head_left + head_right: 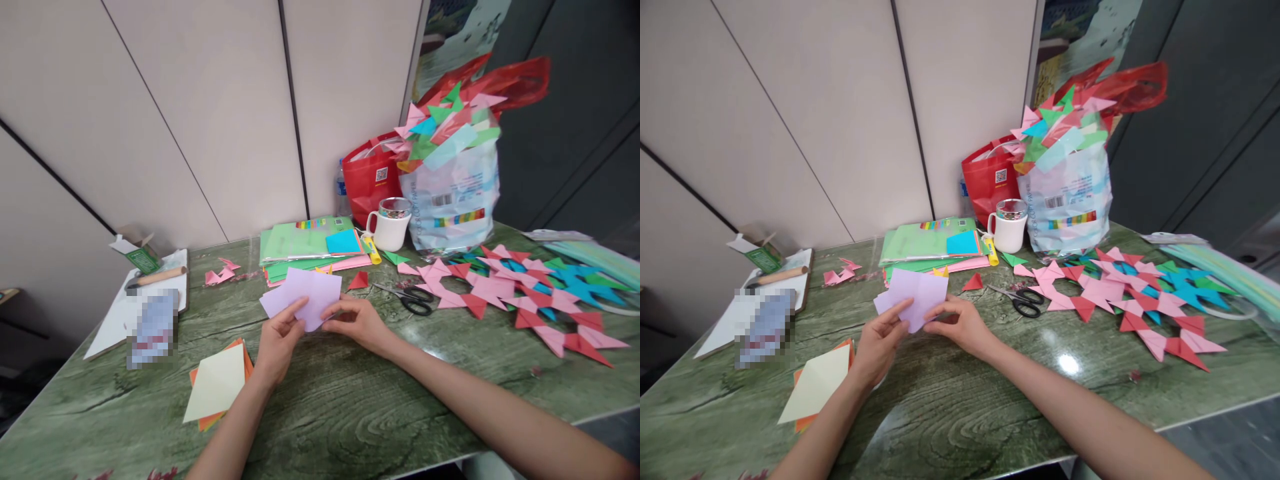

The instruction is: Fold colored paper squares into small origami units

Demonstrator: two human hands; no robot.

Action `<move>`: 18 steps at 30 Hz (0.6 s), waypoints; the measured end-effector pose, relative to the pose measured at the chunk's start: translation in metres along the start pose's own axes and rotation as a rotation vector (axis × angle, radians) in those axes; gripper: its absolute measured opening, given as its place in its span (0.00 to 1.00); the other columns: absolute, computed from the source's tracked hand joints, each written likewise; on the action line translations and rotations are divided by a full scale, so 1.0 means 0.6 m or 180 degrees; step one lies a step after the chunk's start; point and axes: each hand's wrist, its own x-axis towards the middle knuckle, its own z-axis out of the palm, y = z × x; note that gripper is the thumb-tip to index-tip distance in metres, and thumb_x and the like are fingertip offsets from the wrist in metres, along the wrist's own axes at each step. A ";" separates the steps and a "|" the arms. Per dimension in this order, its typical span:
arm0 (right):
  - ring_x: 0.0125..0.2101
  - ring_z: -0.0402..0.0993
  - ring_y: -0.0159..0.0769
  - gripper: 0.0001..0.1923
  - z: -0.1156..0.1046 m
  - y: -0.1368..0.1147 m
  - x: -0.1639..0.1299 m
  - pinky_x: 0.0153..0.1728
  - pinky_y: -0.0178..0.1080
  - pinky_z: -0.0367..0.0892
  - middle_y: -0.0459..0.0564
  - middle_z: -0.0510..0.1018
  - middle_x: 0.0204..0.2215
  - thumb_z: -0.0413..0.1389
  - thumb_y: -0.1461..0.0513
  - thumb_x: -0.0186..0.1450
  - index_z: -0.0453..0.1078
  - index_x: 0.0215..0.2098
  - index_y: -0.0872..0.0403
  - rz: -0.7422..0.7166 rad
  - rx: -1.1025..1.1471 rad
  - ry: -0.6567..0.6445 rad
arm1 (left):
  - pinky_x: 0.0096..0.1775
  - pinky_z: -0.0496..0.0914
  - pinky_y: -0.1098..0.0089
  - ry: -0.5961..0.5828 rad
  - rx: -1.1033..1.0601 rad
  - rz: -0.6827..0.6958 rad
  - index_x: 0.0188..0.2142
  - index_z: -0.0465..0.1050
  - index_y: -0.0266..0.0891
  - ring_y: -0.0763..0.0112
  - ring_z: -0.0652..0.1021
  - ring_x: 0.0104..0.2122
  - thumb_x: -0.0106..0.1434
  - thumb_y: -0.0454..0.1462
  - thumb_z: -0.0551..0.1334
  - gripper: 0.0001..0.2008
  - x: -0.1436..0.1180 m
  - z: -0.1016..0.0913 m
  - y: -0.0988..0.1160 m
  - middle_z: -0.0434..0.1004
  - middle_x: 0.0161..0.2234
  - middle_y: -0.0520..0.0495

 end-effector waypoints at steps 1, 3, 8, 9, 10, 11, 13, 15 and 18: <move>0.33 0.71 0.35 0.10 0.001 0.002 0.000 0.33 0.36 0.68 0.48 0.73 0.31 0.63 0.57 0.49 0.73 0.26 0.55 0.0031 0.0001 0.0075 | 0.33 0.65 0.72 -0.0042 0.0052 -0.0004 0.42 0.75 0.39 0.73 0.72 0.28 0.47 0.36 0.66 0.20 -0.001 0.001 -0.001 0.75 0.27 0.49; 0.31 0.70 0.34 0.13 0.004 0.005 -0.001 0.31 0.36 0.68 0.47 0.72 0.28 0.63 0.56 0.48 0.70 0.27 0.55 0.0120 0.0082 0.0236 | 0.34 0.65 0.72 -0.0155 0.0090 -0.0043 0.43 0.74 0.39 0.72 0.72 0.29 0.48 0.36 0.66 0.20 -0.003 0.003 -0.002 0.76 0.29 0.48; 0.31 0.68 0.34 0.19 0.009 0.011 -0.003 0.29 0.34 0.69 0.46 0.69 0.30 0.65 0.55 0.45 0.63 0.30 0.54 0.0278 0.0369 0.0500 | 0.38 0.66 0.71 -0.0325 -0.0006 -0.0149 0.44 0.74 0.39 0.68 0.73 0.35 0.48 0.36 0.66 0.20 -0.009 0.012 -0.005 0.76 0.37 0.45; 0.30 0.68 0.33 0.20 0.010 0.010 -0.003 0.29 0.34 0.69 0.46 0.68 0.30 0.65 0.56 0.45 0.62 0.30 0.53 0.0280 0.0387 0.0527 | 0.37 0.66 0.71 -0.0319 -0.0010 -0.0156 0.44 0.74 0.39 0.69 0.73 0.34 0.48 0.36 0.66 0.21 -0.010 0.014 -0.005 0.77 0.35 0.46; 0.30 0.68 0.33 0.20 0.010 0.010 -0.004 0.28 0.34 0.68 0.45 0.67 0.29 0.65 0.56 0.45 0.61 0.30 0.53 0.0269 0.0397 0.0548 | 0.35 0.66 0.71 -0.0300 -0.0008 -0.0153 0.45 0.73 0.39 0.70 0.73 0.31 0.48 0.36 0.66 0.22 -0.011 0.016 -0.005 0.76 0.32 0.47; 0.29 0.67 0.32 0.21 0.010 0.009 -0.004 0.27 0.33 0.68 0.44 0.66 0.29 0.65 0.56 0.45 0.60 0.30 0.52 0.0248 0.0400 0.0566 | 0.34 0.66 0.72 -0.0273 -0.0002 -0.0146 0.45 0.73 0.38 0.72 0.72 0.29 0.47 0.36 0.67 0.23 -0.011 0.018 -0.005 0.75 0.29 0.49; 0.28 0.66 0.31 0.20 0.011 0.006 -0.006 0.26 0.32 0.66 0.43 0.65 0.28 0.64 0.56 0.46 0.58 0.29 0.52 0.0188 0.0375 0.0586 | 0.34 0.66 0.73 -0.0218 -0.0021 -0.0136 0.45 0.72 0.37 0.75 0.71 0.27 0.46 0.35 0.68 0.24 -0.013 0.021 -0.004 0.73 0.26 0.52; 0.27 0.65 0.30 0.19 0.011 0.003 -0.007 0.25 0.31 0.65 0.43 0.65 0.27 0.64 0.57 0.47 0.58 0.28 0.52 0.0124 0.0317 0.0567 | 0.36 0.66 0.73 -0.0185 -0.0112 -0.0161 0.45 0.73 0.38 0.75 0.72 0.29 0.45 0.34 0.68 0.24 -0.014 0.025 -0.003 0.74 0.27 0.52; 0.28 0.65 0.31 0.16 0.010 0.001 -0.008 0.27 0.32 0.65 0.43 0.64 0.26 0.63 0.57 0.49 0.60 0.27 0.53 0.0059 0.0242 0.0525 | 0.40 0.66 0.72 -0.0143 -0.0227 -0.0191 0.44 0.73 0.38 0.73 0.73 0.33 0.44 0.33 0.68 0.24 -0.015 0.028 -0.002 0.75 0.31 0.50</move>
